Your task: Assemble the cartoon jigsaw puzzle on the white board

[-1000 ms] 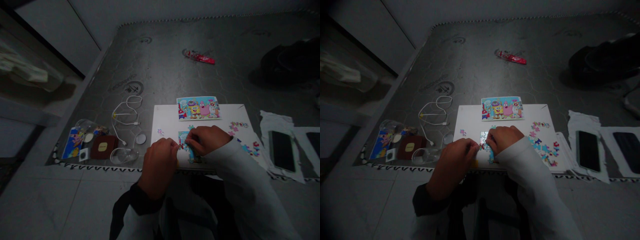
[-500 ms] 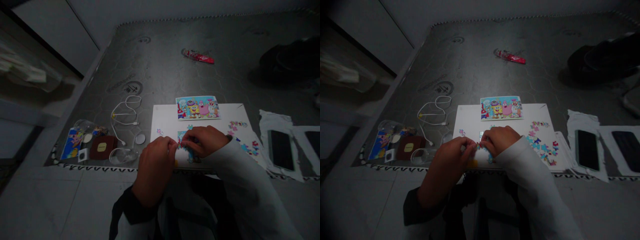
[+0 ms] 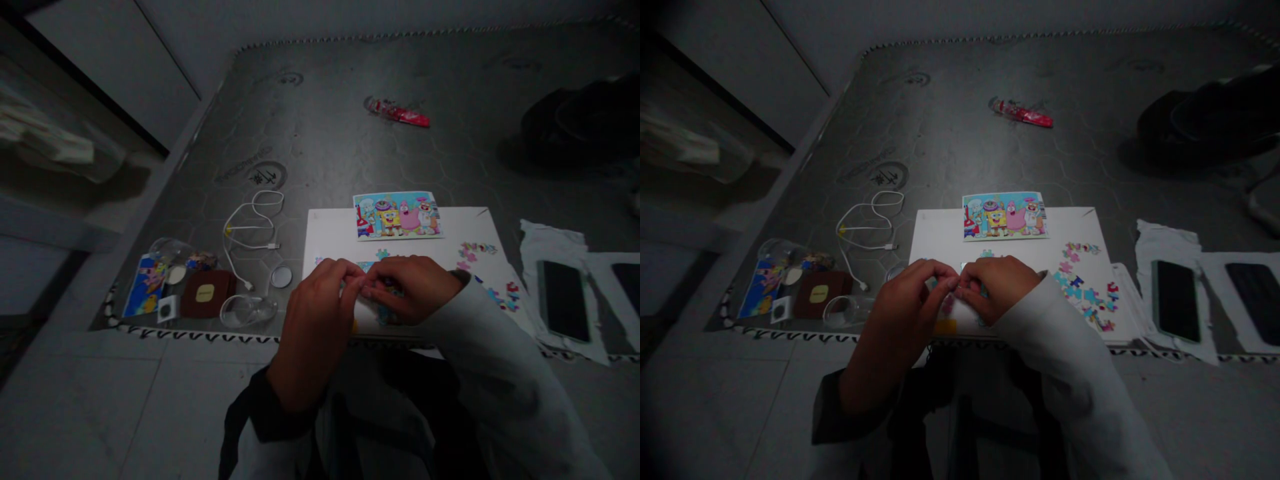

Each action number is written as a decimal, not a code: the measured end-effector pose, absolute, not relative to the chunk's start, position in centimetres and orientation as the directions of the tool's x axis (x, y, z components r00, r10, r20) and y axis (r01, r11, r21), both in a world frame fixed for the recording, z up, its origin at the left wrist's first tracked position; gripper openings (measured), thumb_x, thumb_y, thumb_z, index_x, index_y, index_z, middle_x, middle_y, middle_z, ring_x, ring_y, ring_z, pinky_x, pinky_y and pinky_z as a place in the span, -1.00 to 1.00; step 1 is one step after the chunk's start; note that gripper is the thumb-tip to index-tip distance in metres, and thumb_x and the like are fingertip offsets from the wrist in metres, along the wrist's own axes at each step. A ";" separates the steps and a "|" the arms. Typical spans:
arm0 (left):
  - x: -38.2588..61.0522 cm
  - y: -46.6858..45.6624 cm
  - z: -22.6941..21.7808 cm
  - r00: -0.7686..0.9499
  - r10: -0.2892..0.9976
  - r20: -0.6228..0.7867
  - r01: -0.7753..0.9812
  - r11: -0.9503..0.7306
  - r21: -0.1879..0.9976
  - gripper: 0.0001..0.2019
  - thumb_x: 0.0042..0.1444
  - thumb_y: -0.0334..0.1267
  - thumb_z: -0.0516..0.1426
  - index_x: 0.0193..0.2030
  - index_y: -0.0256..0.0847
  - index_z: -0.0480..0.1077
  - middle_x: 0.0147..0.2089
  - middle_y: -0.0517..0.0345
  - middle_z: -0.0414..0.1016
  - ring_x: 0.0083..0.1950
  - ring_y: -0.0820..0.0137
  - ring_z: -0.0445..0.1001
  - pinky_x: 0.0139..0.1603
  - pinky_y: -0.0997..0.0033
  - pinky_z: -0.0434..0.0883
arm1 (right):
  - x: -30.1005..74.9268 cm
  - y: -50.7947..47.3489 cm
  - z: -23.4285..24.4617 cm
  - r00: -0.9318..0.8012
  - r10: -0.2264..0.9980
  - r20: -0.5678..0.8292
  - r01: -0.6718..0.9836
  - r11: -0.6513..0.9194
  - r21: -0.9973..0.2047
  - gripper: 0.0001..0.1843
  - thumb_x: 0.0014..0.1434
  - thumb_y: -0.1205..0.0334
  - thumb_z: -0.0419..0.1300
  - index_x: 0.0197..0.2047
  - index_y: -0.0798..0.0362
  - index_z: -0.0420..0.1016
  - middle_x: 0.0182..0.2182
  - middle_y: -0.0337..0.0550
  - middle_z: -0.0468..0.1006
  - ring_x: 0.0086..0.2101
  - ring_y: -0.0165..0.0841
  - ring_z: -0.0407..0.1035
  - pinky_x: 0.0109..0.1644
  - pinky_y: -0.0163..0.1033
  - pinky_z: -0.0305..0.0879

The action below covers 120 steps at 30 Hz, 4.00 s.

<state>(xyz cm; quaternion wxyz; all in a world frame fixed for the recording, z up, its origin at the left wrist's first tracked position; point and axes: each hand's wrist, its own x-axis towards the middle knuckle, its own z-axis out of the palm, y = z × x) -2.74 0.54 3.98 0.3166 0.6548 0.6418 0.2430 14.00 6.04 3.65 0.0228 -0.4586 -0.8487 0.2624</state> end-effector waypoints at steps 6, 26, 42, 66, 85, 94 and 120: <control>-2.9 0.5 4.2 -0.015 0.992 -0.123 0.659 0.103 0.745 -0.88 0.28 -0.19 0.15 -0.15 -0.12 0.50 -0.23 0.24 0.62 -0.23 0.41 0.54 -0.18 0.41 0.36 | 14.4 6.1 4.2 -0.465 0.875 -0.134 0.773 0.327 -0.544 -0.81 0.19 0.07 0.23 -0.28 -0.07 0.66 -0.49 -0.28 0.56 -0.50 -0.44 0.31 -0.39 -0.32 0.09; -2.7 0.5 3.2 -0.007 0.951 -0.310 0.805 0.189 0.562 -0.79 0.28 -0.12 0.14 -0.26 -0.14 0.56 -0.29 0.18 0.63 -0.27 0.34 0.51 -0.25 0.35 0.23 | 14.3 6.5 3.4 -0.414 0.847 -0.333 0.910 0.388 -0.145 -0.81 0.25 0.05 0.18 -0.21 -0.09 0.59 -0.32 -0.21 0.64 -0.28 -0.27 0.45 -0.29 -0.18 0.01; -1.8 0.2 3.5 -0.018 0.938 -0.345 0.937 0.136 0.321 -0.74 0.34 -0.07 0.07 -0.23 -0.12 0.51 -0.22 0.13 0.59 -0.21 0.27 0.52 -0.30 0.34 0.17 | 13.7 6.5 2.9 -0.398 0.846 -0.355 0.917 0.360 -0.171 -0.84 0.26 0.08 0.19 -0.21 -0.07 0.55 -0.34 -0.23 0.63 -0.30 -0.30 0.43 -0.26 -0.20 0.01; -1.2 0.4 3.8 -0.101 0.937 -0.334 0.938 0.201 0.281 -0.73 0.27 -0.02 0.11 -0.30 -0.06 0.55 -0.31 0.11 0.59 -0.28 0.20 0.54 -0.37 0.33 0.22 | 13.8 6.5 2.8 -0.399 0.840 -0.368 0.914 0.335 -0.227 -0.86 0.25 0.12 0.17 -0.20 -0.04 0.52 -0.32 -0.20 0.63 -0.29 -0.29 0.44 -0.24 -0.21 0.05; -2.0 0.1 4.7 -0.185 0.943 -0.278 0.929 0.260 0.262 -0.73 0.26 -0.01 0.11 -0.34 -0.04 0.54 -0.32 0.16 0.61 -0.31 0.24 0.51 -0.42 0.34 0.05 | 13.3 6.3 3.2 -0.430 0.834 -0.346 0.903 0.396 -0.167 -0.88 0.25 0.14 0.18 -0.24 -0.05 0.52 -0.33 -0.20 0.63 -0.28 -0.27 0.46 -0.27 -0.19 0.00; -2.9 -0.2 5.2 -0.207 0.948 -0.240 0.932 0.266 0.247 -0.75 0.24 0.00 0.13 -0.34 -0.02 0.54 -0.32 0.19 0.61 -0.32 0.23 0.51 -0.42 0.32 0.06 | 12.9 6.0 3.1 -0.444 0.830 -0.338 0.896 0.412 -0.165 -0.88 0.24 0.14 0.18 -0.24 -0.06 0.53 -0.33 -0.21 0.64 -0.27 -0.28 0.47 -0.24 -0.18 0.04; -4.4 -0.5 5.7 -0.207 0.944 -0.255 0.936 0.267 0.230 -0.88 0.23 -0.10 0.16 -0.22 0.02 0.53 -0.25 0.22 0.62 -0.28 0.25 0.52 -0.37 0.34 0.12 | 17.8 7.2 4.3 -0.219 0.895 -0.389 0.975 0.184 -0.125 -0.91 0.12 0.15 0.30 -0.26 -0.12 0.54 -0.38 -0.29 0.64 -0.39 -0.26 0.47 -0.30 -0.14 0.19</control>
